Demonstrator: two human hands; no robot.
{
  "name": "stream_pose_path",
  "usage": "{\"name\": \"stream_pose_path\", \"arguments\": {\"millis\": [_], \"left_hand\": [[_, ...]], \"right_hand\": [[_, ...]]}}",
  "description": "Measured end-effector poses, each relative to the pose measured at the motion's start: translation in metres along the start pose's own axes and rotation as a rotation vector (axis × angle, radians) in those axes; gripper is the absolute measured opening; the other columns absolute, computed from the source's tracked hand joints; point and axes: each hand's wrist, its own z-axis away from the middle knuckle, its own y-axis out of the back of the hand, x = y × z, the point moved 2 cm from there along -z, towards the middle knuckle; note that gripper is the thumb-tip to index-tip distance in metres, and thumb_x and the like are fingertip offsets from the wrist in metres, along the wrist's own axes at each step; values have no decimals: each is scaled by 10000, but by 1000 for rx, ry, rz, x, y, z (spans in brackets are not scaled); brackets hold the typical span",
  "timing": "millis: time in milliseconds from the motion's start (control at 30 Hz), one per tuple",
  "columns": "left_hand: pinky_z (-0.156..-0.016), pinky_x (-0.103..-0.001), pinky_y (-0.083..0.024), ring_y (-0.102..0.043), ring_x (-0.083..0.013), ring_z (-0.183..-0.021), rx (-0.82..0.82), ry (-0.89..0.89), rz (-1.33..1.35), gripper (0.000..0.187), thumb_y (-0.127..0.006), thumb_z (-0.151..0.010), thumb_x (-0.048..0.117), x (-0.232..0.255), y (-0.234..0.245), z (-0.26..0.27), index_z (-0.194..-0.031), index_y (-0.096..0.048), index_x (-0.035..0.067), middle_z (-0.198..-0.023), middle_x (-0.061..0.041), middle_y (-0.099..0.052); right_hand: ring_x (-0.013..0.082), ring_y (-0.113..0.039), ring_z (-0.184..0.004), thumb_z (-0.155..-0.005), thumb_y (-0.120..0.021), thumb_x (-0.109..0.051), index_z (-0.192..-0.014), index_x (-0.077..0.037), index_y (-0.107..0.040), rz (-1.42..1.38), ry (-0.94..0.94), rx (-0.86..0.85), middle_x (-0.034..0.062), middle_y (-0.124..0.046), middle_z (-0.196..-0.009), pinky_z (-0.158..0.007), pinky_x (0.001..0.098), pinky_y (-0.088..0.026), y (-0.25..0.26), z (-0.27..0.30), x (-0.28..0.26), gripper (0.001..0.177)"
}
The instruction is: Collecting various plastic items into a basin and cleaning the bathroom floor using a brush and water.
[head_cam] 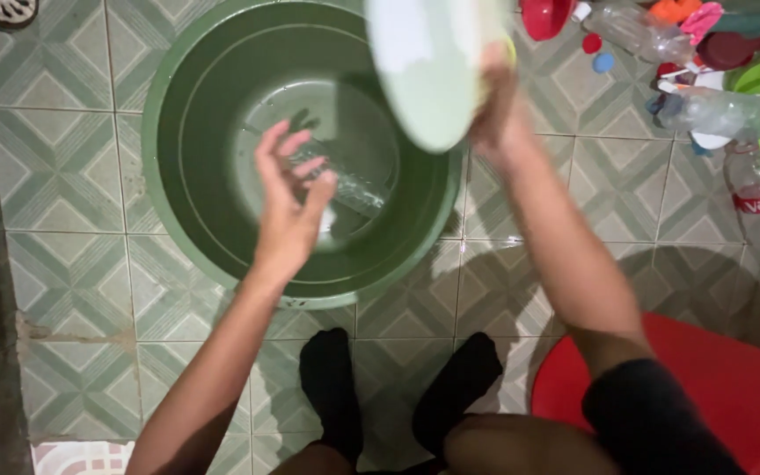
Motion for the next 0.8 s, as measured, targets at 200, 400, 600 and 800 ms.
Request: {"name": "stream_pose_path", "arguments": {"millis": [200, 400, 600, 800], "left_hand": [[-1151, -481, -456, -499, -375, -1400, 15, 126, 248, 1233, -836, -878, 221, -66, -5, -32, -1618, 150, 186, -1602, -228, -326], [-1086, -428, -490, -556, -332, -1302, 203, 129, -102, 1142, -837, -786, 94, -70, 34, -22, -1581, -18, 134, -1440, -229, -454], [-969, -403, -533, -662, -274, -1097, 313, -1, -537, 510, -658, -879, -15, -63, 97, -7, -1379, -606, 71, -1201, -148, -674], [-912, -487, -519, -651, -398, -1067, 294, -37, -870, 544, -645, -895, -36, -19, 108, 8, -1414, -566, 104, -1179, -188, -617]], "right_hand": [[196, -629, -1088, -1057, -537, -423, -1472, -63, -481, 147, -124, -85, 84, -645, -1264, -891, 352, -542, -93, 5, 80, 553], [241, -675, -1119, -1033, -614, -456, -1312, -58, -636, 1080, 83, -283, 132, -702, -1217, -959, 370, -525, -130, 22, 21, 486], [270, -718, -909, -935, -731, -316, -1218, -146, -686, 1319, 213, -83, 90, -723, -1079, -786, 386, -565, -113, 10, -13, 334], [370, -685, -986, -887, -716, -26, -1224, -101, -646, 1530, 640, 451, 170, -638, -1092, -812, 426, -545, 75, -55, 3, 352]]}}
